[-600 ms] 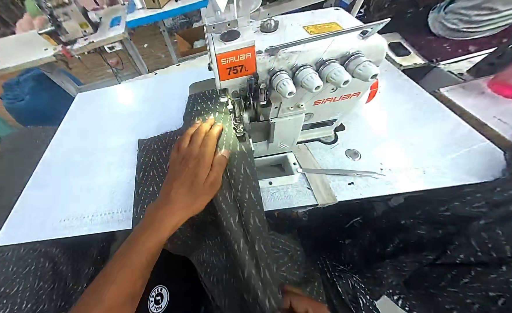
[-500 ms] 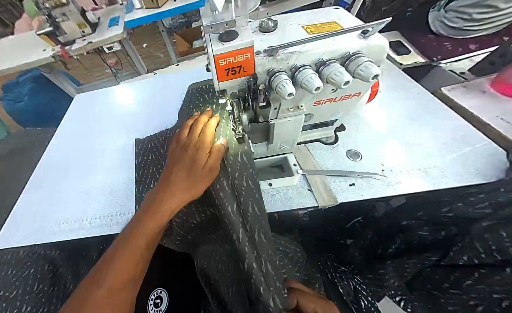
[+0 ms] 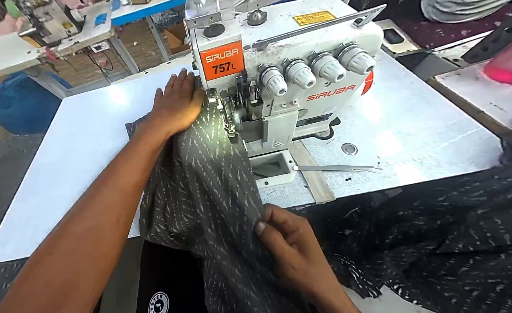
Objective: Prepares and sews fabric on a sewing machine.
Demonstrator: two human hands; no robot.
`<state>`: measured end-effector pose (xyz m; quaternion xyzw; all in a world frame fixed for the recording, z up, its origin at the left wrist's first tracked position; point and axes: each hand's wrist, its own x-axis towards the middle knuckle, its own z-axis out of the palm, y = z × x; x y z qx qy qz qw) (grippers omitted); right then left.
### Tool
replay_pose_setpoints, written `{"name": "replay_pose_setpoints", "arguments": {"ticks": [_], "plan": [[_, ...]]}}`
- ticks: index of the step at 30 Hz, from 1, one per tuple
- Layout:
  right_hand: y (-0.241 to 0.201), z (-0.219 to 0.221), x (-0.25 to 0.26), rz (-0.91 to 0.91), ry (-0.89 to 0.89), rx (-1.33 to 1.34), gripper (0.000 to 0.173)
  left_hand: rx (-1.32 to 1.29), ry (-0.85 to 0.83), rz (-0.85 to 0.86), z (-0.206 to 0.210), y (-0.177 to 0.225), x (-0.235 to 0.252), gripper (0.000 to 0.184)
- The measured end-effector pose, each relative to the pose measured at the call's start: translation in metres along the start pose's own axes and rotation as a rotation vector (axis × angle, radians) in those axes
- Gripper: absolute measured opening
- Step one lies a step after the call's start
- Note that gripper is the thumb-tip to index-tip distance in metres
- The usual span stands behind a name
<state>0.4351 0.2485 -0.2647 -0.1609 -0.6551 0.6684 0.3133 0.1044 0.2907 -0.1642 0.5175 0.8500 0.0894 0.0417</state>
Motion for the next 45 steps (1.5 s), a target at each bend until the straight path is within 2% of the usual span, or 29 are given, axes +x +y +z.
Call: {"name": "replay_pose_setpoints", "arguments": {"ticks": [5,7,9,11,13,15,17,20,23,27,35,40,45], "plan": [[0.001,0.006,0.016,0.034,0.034,-0.053,0.020,-0.007,-0.013,-0.051,-0.006,-0.020,0.038,0.073],[0.001,0.001,0.006,0.005,-0.004,-0.078,0.022,-0.018,0.164,-0.028,-0.009,-0.019,0.041,0.071],[0.003,-0.012,-0.016,0.001,-0.071,-0.193,0.022,-0.078,0.466,0.123,-0.014,-0.012,0.017,0.057],[0.004,-0.032,-0.051,0.043,-0.164,-0.285,0.020,-0.199,0.635,0.274,-0.004,-0.004,-0.038,0.048],[0.007,-0.062,-0.069,0.088,-0.260,-0.381,0.020,-0.331,0.631,0.394,0.021,0.017,-0.117,0.046],[0.007,-0.082,-0.087,0.121,-0.317,-0.606,0.022,-0.436,0.487,0.440,0.058,0.041,-0.213,0.047],[-0.004,-0.095,-0.101,0.124,-0.338,-0.734,0.020,-0.523,0.324,0.407,0.092,0.065,-0.290,0.039],[-0.018,-0.106,-0.115,0.174,-0.291,-0.686,0.012,-0.638,0.094,0.388,0.118,0.105,-0.341,0.031],[-0.018,-0.108,-0.129,0.267,-0.251,-0.537,0.007,-0.665,-0.035,0.422,0.130,0.134,-0.343,0.035],[-0.016,-0.101,-0.145,0.316,-0.161,-0.286,0.017,-0.624,-0.026,0.443,0.141,0.156,-0.325,0.035],[-0.009,-0.101,-0.153,0.304,-0.064,-0.212,0.030,-0.616,0.007,0.370,0.157,0.171,-0.308,0.018],[-0.004,-0.101,-0.150,0.320,-0.041,-0.178,0.027,-0.749,-0.015,0.312,0.155,0.168,-0.308,0.009],[-0.005,-0.096,-0.151,0.303,-0.025,-0.185,0.028,-0.880,-0.023,0.324,0.147,0.170,-0.314,0.008]]}}
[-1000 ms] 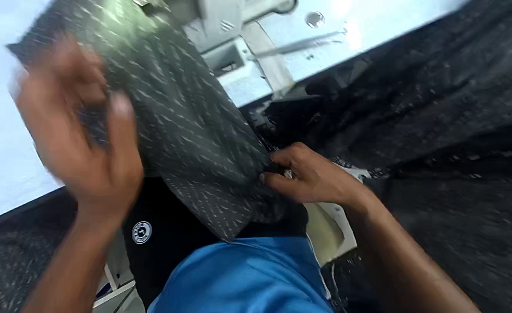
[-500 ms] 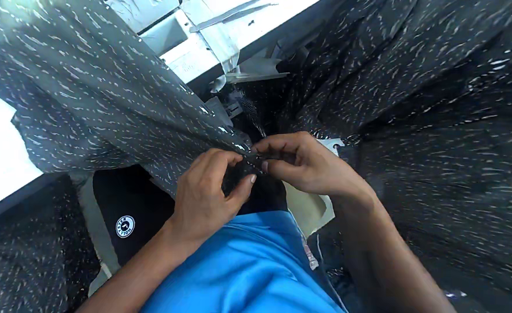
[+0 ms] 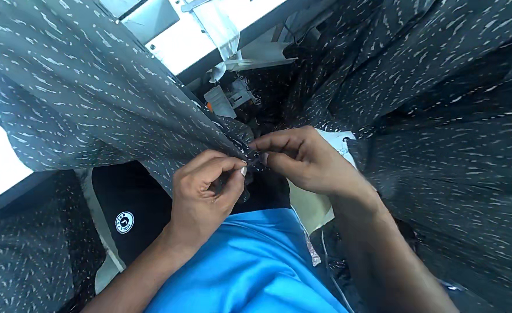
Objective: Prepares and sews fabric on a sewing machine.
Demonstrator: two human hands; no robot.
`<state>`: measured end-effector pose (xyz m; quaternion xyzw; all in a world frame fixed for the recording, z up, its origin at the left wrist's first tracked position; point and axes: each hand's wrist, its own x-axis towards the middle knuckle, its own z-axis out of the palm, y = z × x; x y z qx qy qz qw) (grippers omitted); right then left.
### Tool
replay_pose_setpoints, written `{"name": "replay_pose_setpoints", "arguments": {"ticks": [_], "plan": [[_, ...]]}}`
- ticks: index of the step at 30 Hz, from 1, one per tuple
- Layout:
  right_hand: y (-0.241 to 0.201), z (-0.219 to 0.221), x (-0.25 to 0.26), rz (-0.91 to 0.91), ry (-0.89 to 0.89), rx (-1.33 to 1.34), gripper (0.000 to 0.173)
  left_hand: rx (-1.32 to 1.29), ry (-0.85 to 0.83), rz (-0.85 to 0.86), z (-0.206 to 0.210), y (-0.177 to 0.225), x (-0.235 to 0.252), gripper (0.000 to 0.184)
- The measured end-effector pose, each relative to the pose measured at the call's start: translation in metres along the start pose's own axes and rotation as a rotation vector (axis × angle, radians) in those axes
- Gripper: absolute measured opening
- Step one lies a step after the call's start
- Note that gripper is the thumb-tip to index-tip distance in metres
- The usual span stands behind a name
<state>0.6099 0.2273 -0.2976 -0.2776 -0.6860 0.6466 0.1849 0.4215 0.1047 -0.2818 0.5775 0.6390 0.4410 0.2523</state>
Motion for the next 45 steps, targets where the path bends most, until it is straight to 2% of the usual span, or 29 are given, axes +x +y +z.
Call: {"name": "replay_pose_setpoints", "arguments": {"ticks": [14,20,25,29,35,37,42,45], "plan": [[-0.003,0.001,-0.002,-0.050,-0.027,-0.051,0.032,0.047,0.018,0.022,0.004,0.001,0.000,0.009],[0.005,-0.002,0.018,-0.069,-0.049,0.016,0.018,-0.004,0.014,-0.045,0.003,0.000,-0.001,0.009],[0.011,0.004,0.040,0.022,-0.053,0.003,0.009,-0.025,0.009,-0.089,0.002,0.000,-0.004,0.010],[0.013,0.005,0.029,-0.023,-0.018,0.067,0.014,0.006,0.019,-0.055,0.002,-0.003,-0.005,0.009],[0.011,0.000,0.033,0.021,-0.011,0.017,0.025,0.038,0.002,-0.016,0.006,-0.005,0.001,0.010],[0.008,0.000,0.036,0.036,-0.030,-0.013,0.031,0.060,0.007,-0.010,0.007,-0.006,0.001,0.009],[0.005,-0.002,0.036,0.082,-0.128,0.041,0.013,0.078,0.018,0.003,0.007,-0.009,0.001,0.009],[0.001,-0.006,0.033,0.086,-0.196,0.089,0.017,0.082,0.016,-0.007,0.008,-0.009,0.001,0.010]]}}
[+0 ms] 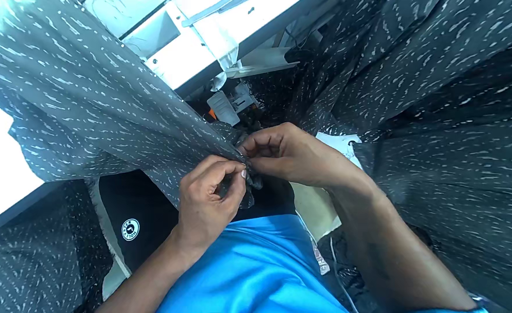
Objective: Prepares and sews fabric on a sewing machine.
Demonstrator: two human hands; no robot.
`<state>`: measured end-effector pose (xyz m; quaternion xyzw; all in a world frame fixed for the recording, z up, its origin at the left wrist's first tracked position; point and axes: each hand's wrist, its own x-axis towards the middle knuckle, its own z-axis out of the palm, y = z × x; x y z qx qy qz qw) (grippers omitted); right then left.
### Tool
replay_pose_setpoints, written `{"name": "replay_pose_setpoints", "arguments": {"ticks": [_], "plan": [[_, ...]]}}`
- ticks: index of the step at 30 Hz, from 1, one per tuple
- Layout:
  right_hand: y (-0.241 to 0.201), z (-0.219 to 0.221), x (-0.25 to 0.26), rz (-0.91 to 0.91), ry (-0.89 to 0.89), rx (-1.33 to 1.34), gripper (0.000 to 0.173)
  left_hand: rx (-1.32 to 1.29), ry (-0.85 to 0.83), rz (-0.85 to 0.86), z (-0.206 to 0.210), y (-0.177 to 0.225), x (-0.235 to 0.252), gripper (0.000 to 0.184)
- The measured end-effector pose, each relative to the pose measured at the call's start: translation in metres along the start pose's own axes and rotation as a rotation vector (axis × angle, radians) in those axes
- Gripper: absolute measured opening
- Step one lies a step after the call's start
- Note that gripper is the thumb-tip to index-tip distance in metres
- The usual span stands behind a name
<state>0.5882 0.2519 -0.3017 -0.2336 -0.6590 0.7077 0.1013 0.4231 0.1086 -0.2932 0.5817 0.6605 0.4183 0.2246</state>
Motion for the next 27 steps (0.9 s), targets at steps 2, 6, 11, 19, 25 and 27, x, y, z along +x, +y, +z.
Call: {"name": "replay_pose_setpoints", "arguments": {"ticks": [2,6,11,19,25,27], "plan": [[0.0004,-0.0029,-0.0021,0.004,-0.022,0.012,0.021,0.000,0.000,-0.008,0.0006,-0.0007,-0.0001,0.010],[0.0019,-0.0063,-0.0068,0.012,-0.036,-0.004,0.026,0.014,0.001,-0.005,0.0020,-0.0030,-0.0015,0.011],[0.0020,-0.0035,-0.0076,0.020,-0.022,0.005,0.026,0.012,-0.005,-0.009,0.0041,-0.0033,-0.0015,0.012],[0.0013,0.0006,-0.0066,0.039,-0.002,-0.028,0.024,-0.050,0.013,-0.111,0.0052,-0.0060,-0.0054,0.017],[0.0025,0.0016,-0.0048,0.042,0.006,-0.027,0.026,-0.050,0.031,-0.107,0.0047,-0.0064,-0.0027,0.011],[0.0025,0.0025,-0.0042,0.033,0.017,-0.018,0.025,-0.093,0.022,-0.129,0.0035,-0.0058,-0.0022,0.010]]}}
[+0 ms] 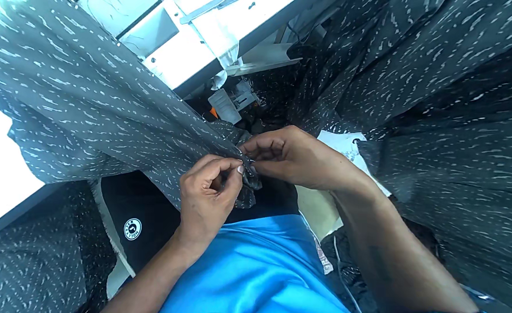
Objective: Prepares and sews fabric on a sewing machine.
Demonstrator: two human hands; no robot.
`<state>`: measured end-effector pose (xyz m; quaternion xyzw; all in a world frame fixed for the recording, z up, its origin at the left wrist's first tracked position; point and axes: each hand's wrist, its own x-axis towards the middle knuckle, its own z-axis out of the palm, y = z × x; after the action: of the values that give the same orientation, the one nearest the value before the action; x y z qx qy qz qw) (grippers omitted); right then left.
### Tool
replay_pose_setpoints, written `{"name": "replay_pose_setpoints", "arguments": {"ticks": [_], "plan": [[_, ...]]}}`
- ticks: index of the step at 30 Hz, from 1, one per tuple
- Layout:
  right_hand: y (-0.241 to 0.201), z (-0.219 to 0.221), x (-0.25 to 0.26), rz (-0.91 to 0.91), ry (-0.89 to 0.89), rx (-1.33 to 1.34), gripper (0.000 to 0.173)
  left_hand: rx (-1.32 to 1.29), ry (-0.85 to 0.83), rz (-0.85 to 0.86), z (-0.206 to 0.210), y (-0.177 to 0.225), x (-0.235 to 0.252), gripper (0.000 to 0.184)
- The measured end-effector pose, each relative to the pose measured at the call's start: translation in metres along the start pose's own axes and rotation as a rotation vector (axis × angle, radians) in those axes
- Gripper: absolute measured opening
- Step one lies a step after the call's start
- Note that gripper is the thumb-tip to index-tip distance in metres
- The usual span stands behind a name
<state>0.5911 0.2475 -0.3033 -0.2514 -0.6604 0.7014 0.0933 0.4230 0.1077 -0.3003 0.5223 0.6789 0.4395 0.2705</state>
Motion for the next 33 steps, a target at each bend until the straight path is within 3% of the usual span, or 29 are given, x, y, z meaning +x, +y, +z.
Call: {"name": "replay_pose_setpoints", "arguments": {"ticks": [5,20,24,29,31,33], "plan": [[-0.003,0.002,0.000,-0.019,0.012,0.003,0.022,-0.092,-0.026,-0.034,-0.002,0.003,0.001,0.010],[-0.010,0.007,-0.009,-0.063,0.050,-0.141,0.021,0.059,0.007,0.078,0.000,0.002,-0.006,0.012],[-0.006,0.008,-0.005,-0.129,0.072,-0.116,0.016,-0.080,-0.037,-0.057,-0.005,0.002,-0.010,0.013],[0.010,0.019,0.004,-0.105,0.134,-0.019,0.013,-0.366,-0.244,-0.363,-0.040,0.007,0.004,0.020],[0.012,0.021,0.005,-0.101,0.123,0.059,0.012,-0.173,-0.099,-0.253,-0.069,0.001,0.013,0.020],[0.011,0.026,0.007,-0.101,0.097,0.103,0.009,0.147,0.201,-0.085,-0.112,-0.008,0.029,0.026]]}}
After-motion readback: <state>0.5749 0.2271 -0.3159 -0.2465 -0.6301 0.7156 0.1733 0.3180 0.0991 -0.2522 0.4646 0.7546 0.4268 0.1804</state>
